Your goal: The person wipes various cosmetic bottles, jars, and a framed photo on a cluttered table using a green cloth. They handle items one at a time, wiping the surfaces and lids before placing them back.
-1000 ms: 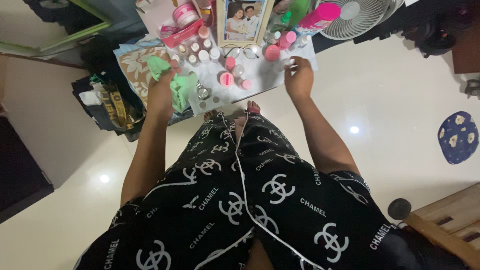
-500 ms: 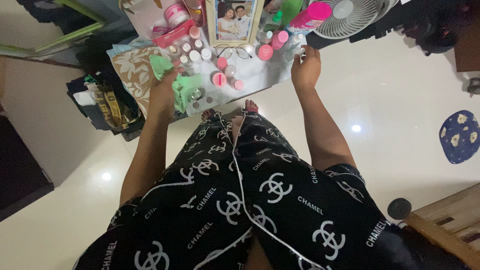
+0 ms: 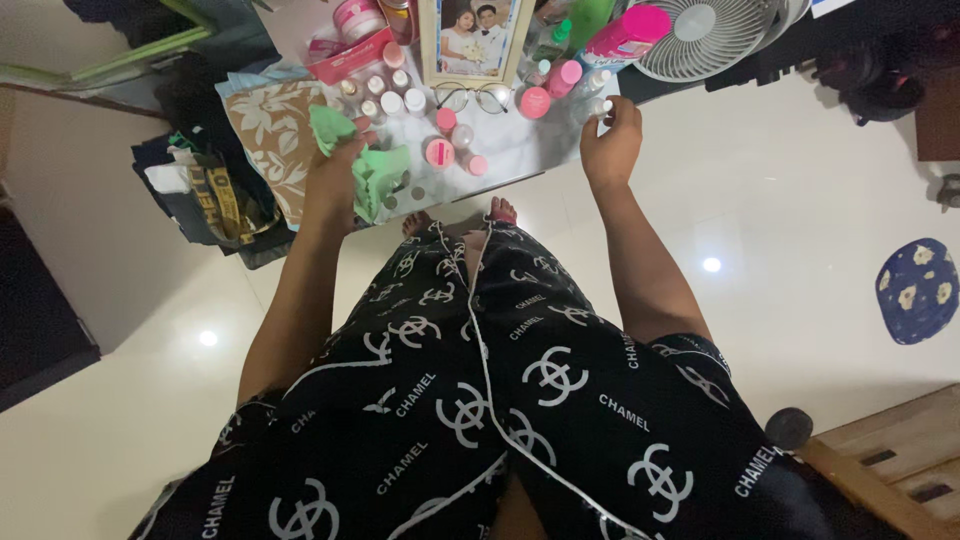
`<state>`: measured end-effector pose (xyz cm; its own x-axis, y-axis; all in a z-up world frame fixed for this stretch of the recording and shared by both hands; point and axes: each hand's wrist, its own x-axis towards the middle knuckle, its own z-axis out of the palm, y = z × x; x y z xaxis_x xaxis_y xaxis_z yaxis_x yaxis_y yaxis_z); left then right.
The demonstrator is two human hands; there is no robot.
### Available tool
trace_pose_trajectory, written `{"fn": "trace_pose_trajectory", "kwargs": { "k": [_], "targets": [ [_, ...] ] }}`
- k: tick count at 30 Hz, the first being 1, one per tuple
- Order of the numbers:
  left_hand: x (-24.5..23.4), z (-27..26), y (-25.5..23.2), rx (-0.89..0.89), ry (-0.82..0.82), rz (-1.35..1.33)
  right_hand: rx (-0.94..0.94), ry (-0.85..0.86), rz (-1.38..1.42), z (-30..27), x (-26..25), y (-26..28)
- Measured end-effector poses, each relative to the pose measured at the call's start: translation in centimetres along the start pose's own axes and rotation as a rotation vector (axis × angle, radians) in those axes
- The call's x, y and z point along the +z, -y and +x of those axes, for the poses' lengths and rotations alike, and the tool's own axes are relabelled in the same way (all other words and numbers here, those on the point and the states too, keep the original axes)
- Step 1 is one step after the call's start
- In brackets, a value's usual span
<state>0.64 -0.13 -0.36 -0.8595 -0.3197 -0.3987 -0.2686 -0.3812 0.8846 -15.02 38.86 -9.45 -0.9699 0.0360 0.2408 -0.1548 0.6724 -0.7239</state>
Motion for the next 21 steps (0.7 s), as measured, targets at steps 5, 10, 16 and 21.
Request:
{"fn": "trace_pose_trajectory", "kwargs": {
  "k": [5, 10, 16, 21],
  "targets": [
    [0.2, -0.6, -0.2, -0.073, -0.031, -0.057, 0.006, 0.017, 0.009, -0.1, 0.2, -0.9],
    [-0.1, -1.5, -0.4, -0.075, -0.049, -0.052, 0.094, 0.05, 0.111, -0.6, 0.4, -1.6],
    [-1.0, -1.7, 0.3, -0.064, -0.053, -0.069, 0.177, 0.05, 0.163, -2.0, 1.4, -4.1],
    [-1.8, -2.3, 1.2, -0.007, -0.071, -0.048, 0.279, 0.239, -0.09, -6.0, 4.7, -7.5]
  ]
}}
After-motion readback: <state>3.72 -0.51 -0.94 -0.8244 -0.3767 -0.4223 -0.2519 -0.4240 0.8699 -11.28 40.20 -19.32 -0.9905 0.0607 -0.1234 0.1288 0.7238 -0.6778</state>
